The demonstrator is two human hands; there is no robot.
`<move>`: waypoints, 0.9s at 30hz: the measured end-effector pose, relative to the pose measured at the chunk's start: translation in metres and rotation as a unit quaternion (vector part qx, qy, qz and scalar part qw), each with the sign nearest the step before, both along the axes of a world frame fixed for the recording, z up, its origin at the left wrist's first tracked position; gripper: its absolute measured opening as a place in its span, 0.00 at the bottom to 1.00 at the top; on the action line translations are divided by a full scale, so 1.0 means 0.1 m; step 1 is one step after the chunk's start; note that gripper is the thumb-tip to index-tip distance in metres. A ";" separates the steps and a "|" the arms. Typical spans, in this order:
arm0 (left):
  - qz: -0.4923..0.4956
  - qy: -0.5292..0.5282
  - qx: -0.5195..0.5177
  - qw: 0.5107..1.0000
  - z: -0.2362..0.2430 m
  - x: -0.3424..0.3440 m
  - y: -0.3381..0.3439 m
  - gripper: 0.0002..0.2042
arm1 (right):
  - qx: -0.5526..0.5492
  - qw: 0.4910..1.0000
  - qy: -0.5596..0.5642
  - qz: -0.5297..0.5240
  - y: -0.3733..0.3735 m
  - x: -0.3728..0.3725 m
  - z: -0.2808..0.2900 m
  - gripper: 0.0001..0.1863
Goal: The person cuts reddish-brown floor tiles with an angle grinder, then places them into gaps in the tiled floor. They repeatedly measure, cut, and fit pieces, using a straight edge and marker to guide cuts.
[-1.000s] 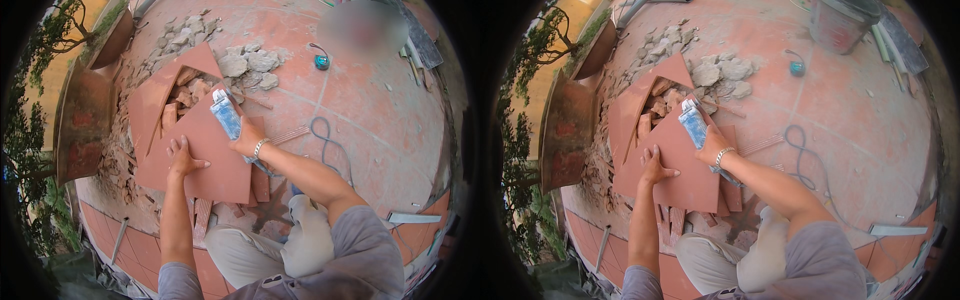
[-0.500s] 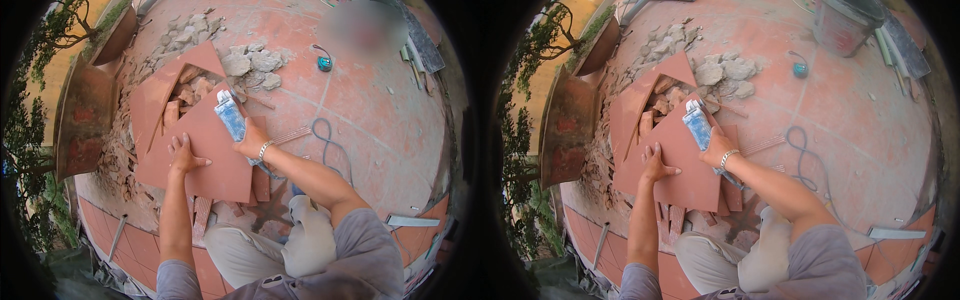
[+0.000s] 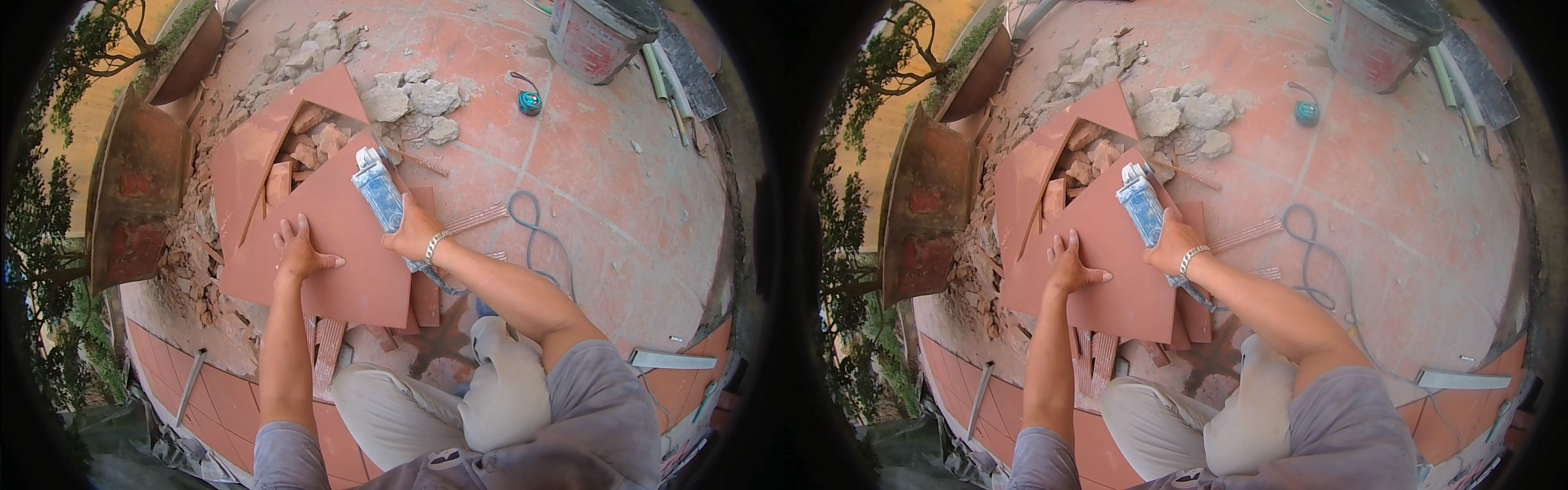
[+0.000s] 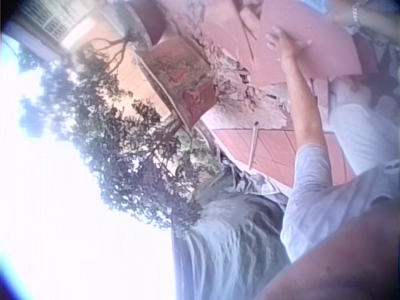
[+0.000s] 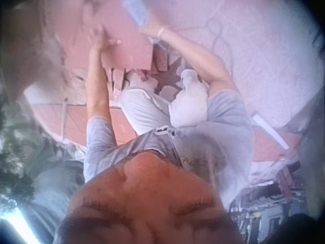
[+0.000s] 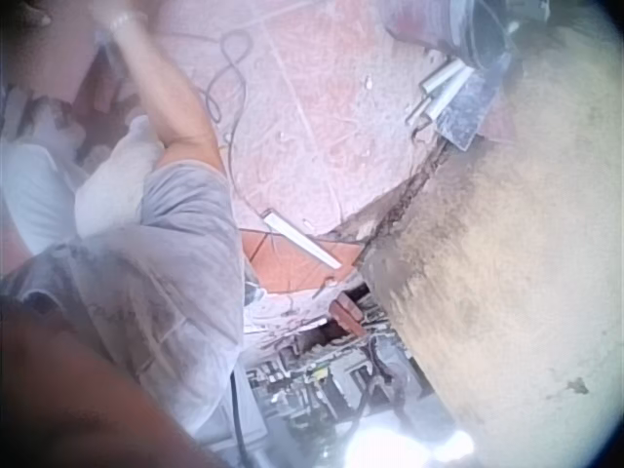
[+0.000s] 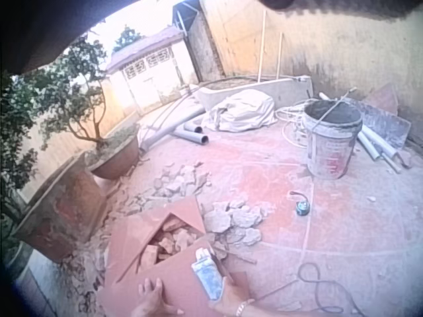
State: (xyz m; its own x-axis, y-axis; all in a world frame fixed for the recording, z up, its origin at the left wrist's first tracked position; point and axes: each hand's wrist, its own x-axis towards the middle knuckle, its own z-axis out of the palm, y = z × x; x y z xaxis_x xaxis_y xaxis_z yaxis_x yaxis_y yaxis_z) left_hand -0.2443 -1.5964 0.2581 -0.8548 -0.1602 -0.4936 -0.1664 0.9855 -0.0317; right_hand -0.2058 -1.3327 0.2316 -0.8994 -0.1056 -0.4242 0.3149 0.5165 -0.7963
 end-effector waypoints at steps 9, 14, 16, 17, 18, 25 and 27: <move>0.006 -0.006 0.005 1.000 0.02 0.01 0.02 0.74 | -0.003 1.000 0.011 0.005 0.01 0.03 -0.03 0.42; 0.006 -0.006 0.002 1.000 0.02 0.00 0.02 0.74 | -0.012 1.000 -0.011 0.011 0.03 0.04 -0.03 0.52; 0.008 -0.005 0.003 1.000 0.02 0.00 0.02 0.74 | -0.015 0.999 -0.025 0.016 0.04 0.04 -0.02 0.57; 0.008 -0.005 0.002 1.000 0.02 0.00 0.02 0.74 | -0.012 1.000 -0.024 0.016 0.04 0.05 -0.02 0.57; 0.010 -0.004 0.000 1.000 0.02 0.00 0.02 0.74 | -0.010 0.999 -0.029 0.015 0.04 0.05 -0.01 0.57; 0.011 -0.005 -0.003 1.000 0.02 0.00 0.03 0.74 | -0.009 1.000 -0.021 0.013 0.05 0.09 -0.02 0.57; 0.011 -0.007 -0.009 1.000 0.02 0.00 0.03 0.74 | -0.014 0.999 -0.027 0.012 0.05 0.09 -0.04 0.58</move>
State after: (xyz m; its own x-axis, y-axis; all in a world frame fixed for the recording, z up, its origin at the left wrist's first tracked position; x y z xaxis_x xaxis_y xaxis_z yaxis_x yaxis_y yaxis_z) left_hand -0.2441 -1.5936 0.2601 -0.8438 -0.1868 -0.5031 -0.1868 0.9811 -0.0511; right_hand -0.1963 -1.3275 0.2277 -0.8722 -0.1395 -0.4689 0.3456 0.5027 -0.7923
